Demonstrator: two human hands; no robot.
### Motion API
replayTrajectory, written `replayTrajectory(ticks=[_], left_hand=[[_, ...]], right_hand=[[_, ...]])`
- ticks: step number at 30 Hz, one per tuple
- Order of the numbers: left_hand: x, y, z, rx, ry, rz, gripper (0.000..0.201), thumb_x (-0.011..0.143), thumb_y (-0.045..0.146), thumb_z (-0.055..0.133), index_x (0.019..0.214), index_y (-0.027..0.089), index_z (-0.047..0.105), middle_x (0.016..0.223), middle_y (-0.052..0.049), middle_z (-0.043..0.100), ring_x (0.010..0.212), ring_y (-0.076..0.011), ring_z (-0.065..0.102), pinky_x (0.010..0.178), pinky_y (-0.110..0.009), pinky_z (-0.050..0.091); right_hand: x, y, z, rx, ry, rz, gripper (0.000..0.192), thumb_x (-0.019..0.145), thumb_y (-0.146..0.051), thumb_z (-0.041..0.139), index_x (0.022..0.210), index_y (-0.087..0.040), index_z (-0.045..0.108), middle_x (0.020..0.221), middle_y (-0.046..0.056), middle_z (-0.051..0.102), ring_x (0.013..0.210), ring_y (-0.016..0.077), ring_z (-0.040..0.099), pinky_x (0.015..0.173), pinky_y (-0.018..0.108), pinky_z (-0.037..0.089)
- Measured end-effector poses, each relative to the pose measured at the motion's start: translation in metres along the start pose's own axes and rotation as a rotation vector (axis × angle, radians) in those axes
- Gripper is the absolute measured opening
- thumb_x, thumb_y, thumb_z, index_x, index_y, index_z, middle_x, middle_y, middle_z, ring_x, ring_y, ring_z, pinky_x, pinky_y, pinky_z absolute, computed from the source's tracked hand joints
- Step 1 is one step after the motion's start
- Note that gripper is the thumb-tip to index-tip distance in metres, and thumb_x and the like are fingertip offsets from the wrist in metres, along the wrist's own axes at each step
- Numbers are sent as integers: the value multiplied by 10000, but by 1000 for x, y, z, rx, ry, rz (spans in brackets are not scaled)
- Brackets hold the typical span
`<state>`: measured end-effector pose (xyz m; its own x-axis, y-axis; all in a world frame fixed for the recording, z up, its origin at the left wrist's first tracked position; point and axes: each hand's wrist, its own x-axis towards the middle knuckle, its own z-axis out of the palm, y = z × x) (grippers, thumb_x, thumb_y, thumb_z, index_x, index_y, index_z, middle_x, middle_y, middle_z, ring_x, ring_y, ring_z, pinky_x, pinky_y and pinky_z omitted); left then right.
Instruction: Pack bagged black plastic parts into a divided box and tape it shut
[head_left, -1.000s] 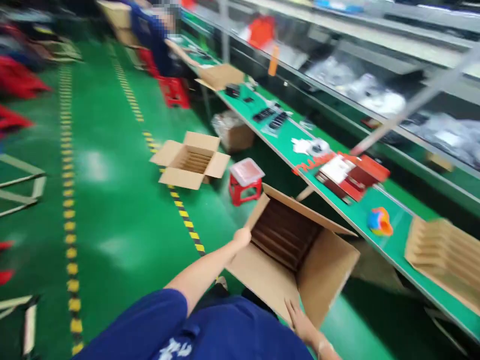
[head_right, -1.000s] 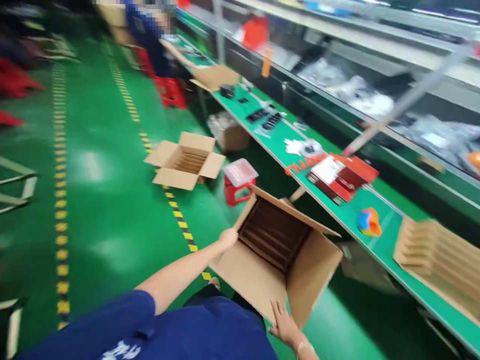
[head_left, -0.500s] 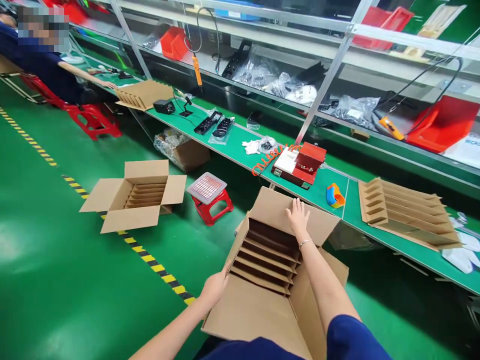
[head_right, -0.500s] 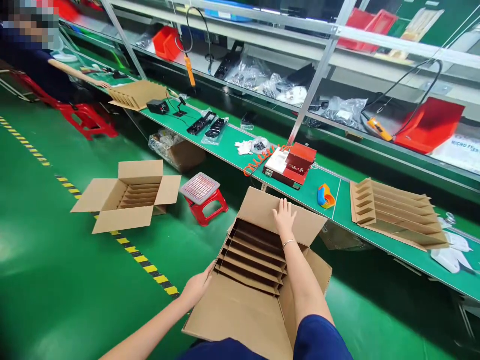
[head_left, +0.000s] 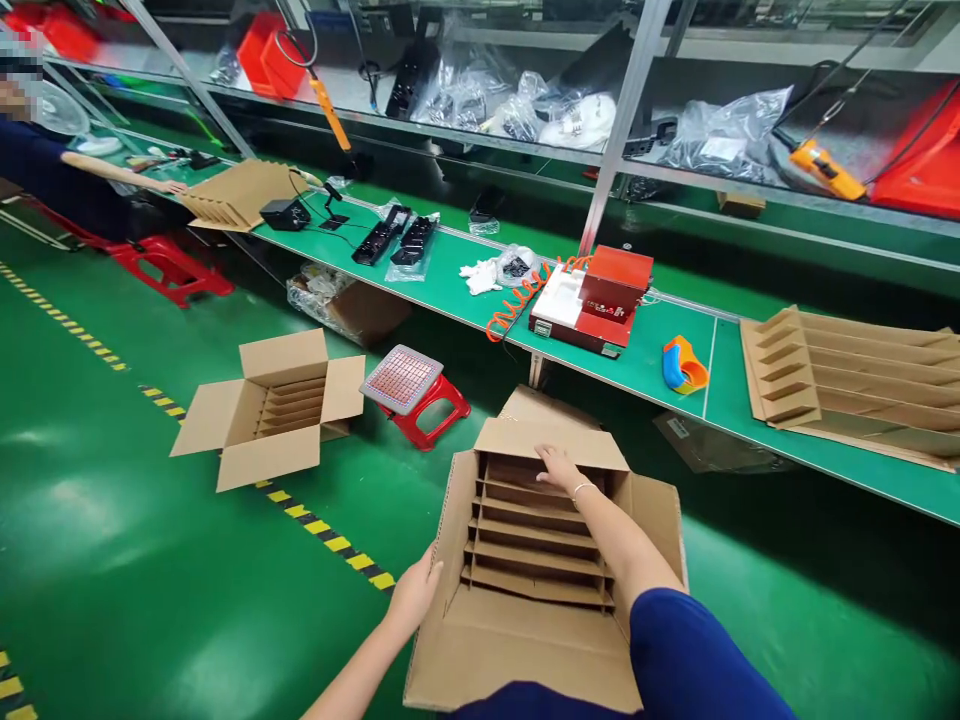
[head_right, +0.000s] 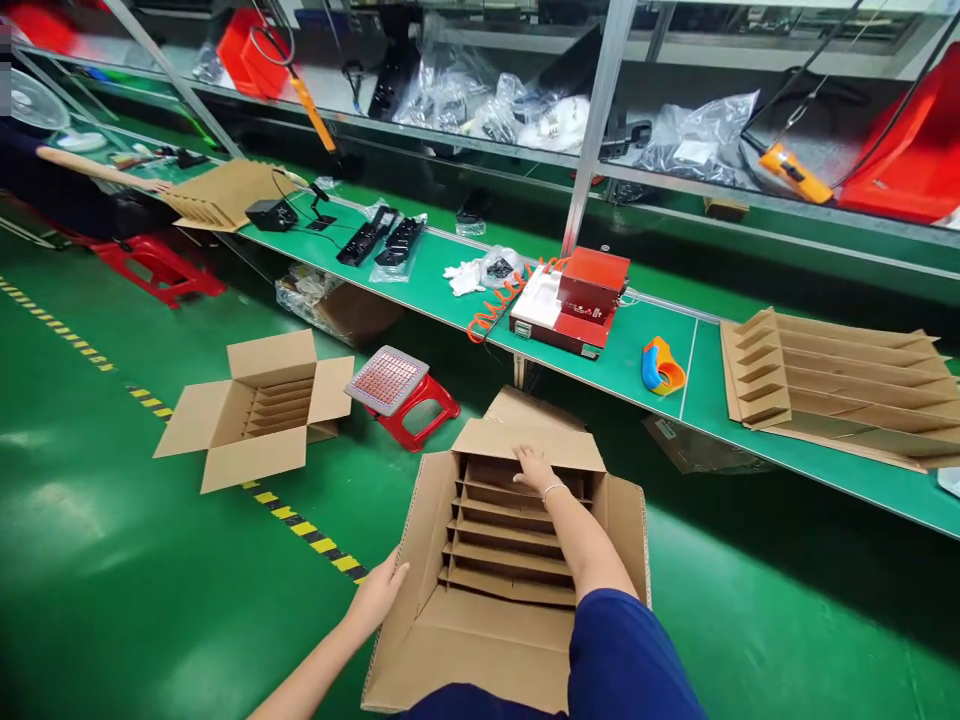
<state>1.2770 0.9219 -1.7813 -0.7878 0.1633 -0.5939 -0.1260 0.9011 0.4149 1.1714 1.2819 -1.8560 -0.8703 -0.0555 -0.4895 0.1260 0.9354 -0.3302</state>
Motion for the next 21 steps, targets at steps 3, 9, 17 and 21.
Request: replayTrajectory(ticks=[3,9,17,21], left_hand=[[26,35,-23,-55,41,84,538,949,272,339,1435,143,528,1404,-112,620,1311,-258,576,1094,-364,429],[112,103,-85,-141,147,246,487,904,261,443,1353,151,595,1393,-80,634,1305,-238,574,1130,-358,398],[248,155,-125,-211,268,285,425,935,281,420,1244,74,628,1303,-133,680,1213,-230,620,1075,-342,443],[279,159,-133,-206,254,252,398,937,328,448,1156,73,660,1190,-131,726,1057,-244,676,970,-357,507]], right_hand=[[4,14,-13,-35,59,94,422,967,-372,606,1349,-198,555,1427,119,530,1276,286,537,1064,537,455],[52,49,-72,-8,158,220,351,963,-367,620,1247,-161,604,1238,100,631,1072,230,642,923,455,556],[113,26,-125,233,320,194,405,1015,-304,466,1375,-131,533,1448,205,506,1377,337,427,1140,551,328],[52,-58,-50,412,104,-99,426,987,-393,487,1333,-175,604,1340,132,638,1291,298,524,1073,396,422]])
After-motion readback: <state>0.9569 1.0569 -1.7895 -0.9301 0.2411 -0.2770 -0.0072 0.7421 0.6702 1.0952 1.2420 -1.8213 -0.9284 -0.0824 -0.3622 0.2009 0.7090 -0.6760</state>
